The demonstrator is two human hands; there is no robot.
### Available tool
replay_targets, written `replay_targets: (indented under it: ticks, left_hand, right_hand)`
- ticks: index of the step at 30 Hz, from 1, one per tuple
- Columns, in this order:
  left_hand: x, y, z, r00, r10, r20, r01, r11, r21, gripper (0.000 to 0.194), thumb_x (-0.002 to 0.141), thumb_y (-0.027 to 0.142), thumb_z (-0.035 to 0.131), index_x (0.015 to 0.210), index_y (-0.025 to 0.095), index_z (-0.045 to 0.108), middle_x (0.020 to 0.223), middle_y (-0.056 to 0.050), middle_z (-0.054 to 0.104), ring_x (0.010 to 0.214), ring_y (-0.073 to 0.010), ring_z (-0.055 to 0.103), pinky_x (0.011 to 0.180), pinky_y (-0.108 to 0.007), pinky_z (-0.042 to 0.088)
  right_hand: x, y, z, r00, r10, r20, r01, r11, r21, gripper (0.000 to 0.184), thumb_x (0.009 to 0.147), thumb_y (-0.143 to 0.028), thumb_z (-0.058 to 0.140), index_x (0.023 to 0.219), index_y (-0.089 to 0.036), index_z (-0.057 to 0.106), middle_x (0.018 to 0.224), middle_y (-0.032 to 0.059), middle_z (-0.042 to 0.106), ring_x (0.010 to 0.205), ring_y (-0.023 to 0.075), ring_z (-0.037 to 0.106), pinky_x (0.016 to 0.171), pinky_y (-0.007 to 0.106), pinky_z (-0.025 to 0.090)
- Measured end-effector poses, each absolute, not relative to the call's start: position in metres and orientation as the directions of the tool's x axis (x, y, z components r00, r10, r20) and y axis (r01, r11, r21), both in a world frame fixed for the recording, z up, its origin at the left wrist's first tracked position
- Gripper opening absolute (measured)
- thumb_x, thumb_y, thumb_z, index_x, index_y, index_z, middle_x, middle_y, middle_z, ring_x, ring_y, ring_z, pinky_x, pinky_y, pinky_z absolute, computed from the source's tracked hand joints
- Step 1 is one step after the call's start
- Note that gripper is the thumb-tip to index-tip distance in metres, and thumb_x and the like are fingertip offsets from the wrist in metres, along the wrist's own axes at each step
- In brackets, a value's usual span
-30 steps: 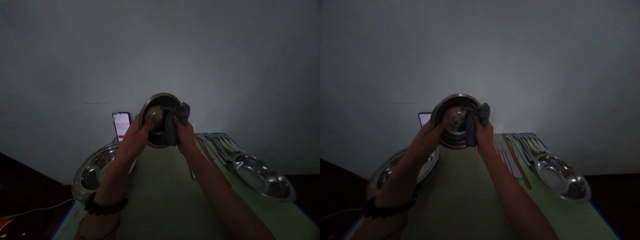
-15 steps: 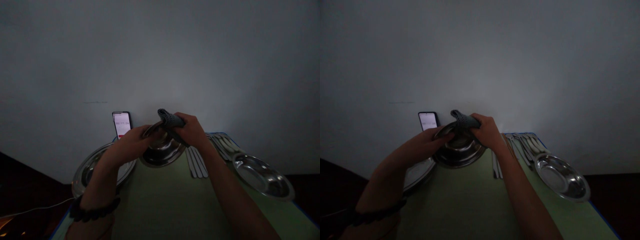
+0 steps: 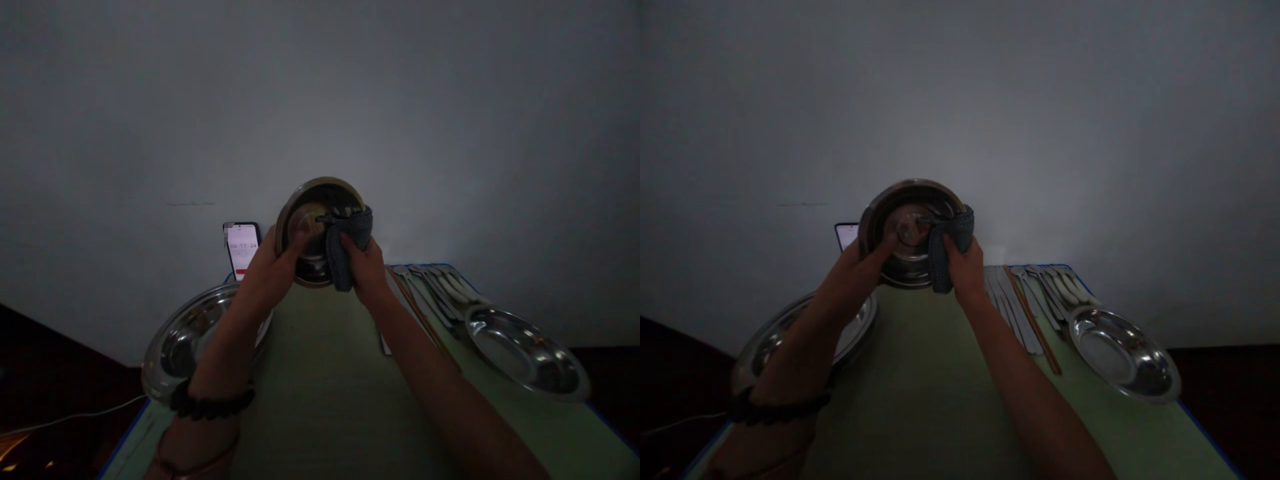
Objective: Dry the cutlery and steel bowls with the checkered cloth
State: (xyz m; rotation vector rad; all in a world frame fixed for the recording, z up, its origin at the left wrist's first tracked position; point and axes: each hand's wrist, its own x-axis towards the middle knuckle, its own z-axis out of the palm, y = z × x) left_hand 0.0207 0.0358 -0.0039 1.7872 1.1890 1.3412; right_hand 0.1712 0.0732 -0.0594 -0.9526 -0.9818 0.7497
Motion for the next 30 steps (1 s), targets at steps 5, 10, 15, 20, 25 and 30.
replay_targets:
  ticks: [5,10,15,20,25,30]
  left_hand:
    - [0.013,0.028,0.008,0.143,0.917,0.373,0.325,-0.399,0.858,0.050,0.079,0.043,0.062,0.122,0.020,0.055,0.125,-0.009,0.061,0.107,-0.0259,0.060,0.092,-0.039,0.047]
    - [0.011,0.023,0.012,0.237,0.882,0.406,0.307,-0.465,0.830,0.039,0.081,0.037,0.059,0.117,0.021,0.061,0.114,-0.006,0.067,0.103,-0.0234,0.061,0.093,-0.038,0.045]
    - [0.015,0.030,0.006,0.049,0.882,0.468,0.122,-0.471,0.874,0.028,0.077,0.036,0.063,0.102,0.023,0.066,0.098,-0.001,0.071,0.096,-0.0220,0.063,0.087,-0.035,0.049]
    - [0.030,0.034,0.002,-0.210,0.836,0.508,-0.160,-0.541,0.825,0.023,0.077,0.030,0.063,0.100,0.025,0.064,0.094,0.001,0.069,0.093,-0.0189,0.064,0.084,-0.032,0.051]
    - [0.032,0.036,0.002,-0.200,0.819,0.538,-0.224,-0.572,0.789,0.029,0.075,0.025,0.065,0.104,0.025,0.063,0.101,0.001,0.068,0.101,-0.0198,0.062,0.089,-0.031,0.049]
    - [0.014,0.036,0.006,0.104,0.904,0.414,-0.242,-0.381,0.893,0.033,0.074,0.029,0.061,0.106,0.020,0.065,0.102,-0.004,0.070,0.102,-0.0246,0.062,0.085,-0.035,0.051]
  right_hand:
    - [0.199,0.070,-0.043,0.193,0.836,0.514,0.197,0.481,-0.854,0.026,0.069,-0.035,0.066,0.086,-0.016,0.063,0.078,0.0030,0.066,0.071,0.0158,0.058,0.066,0.031,0.048]
    - [0.202,0.054,-0.024,-0.023,0.763,0.646,0.381,0.604,-0.700,0.015,0.073,-0.026,0.062,0.085,-0.017,0.065,0.071,-0.0012,0.062,0.065,0.0127,0.054,0.063,0.028,0.045]
    - [0.180,0.051,-0.029,0.308,0.726,0.615,0.255,0.560,-0.789,0.027,0.070,-0.041,0.067,0.084,-0.017,0.065,0.076,0.0007,0.065,0.070,0.0140,0.055,0.067,0.029,0.047]
    - [0.156,0.057,-0.049,0.415,0.840,0.349,-0.172,0.449,-0.877,0.037,0.074,-0.048,0.060,0.093,-0.016,0.063,0.090,0.0056,0.068,0.081,0.0165,0.060,0.074,0.032,0.049]
    - [0.161,0.063,-0.056,0.308,0.905,0.292,-0.235,0.370,-0.899,0.032,0.070,-0.041,0.065,0.091,-0.018,0.062,0.089,0.0058,0.067,0.080,0.0176,0.061,0.074,0.034,0.050]
    - [0.186,0.063,-0.044,0.197,0.858,0.475,0.058,0.473,-0.879,0.022,0.070,-0.034,0.066,0.085,-0.018,0.063,0.080,0.0023,0.064,0.073,0.0161,0.056,0.066,0.031,0.047]
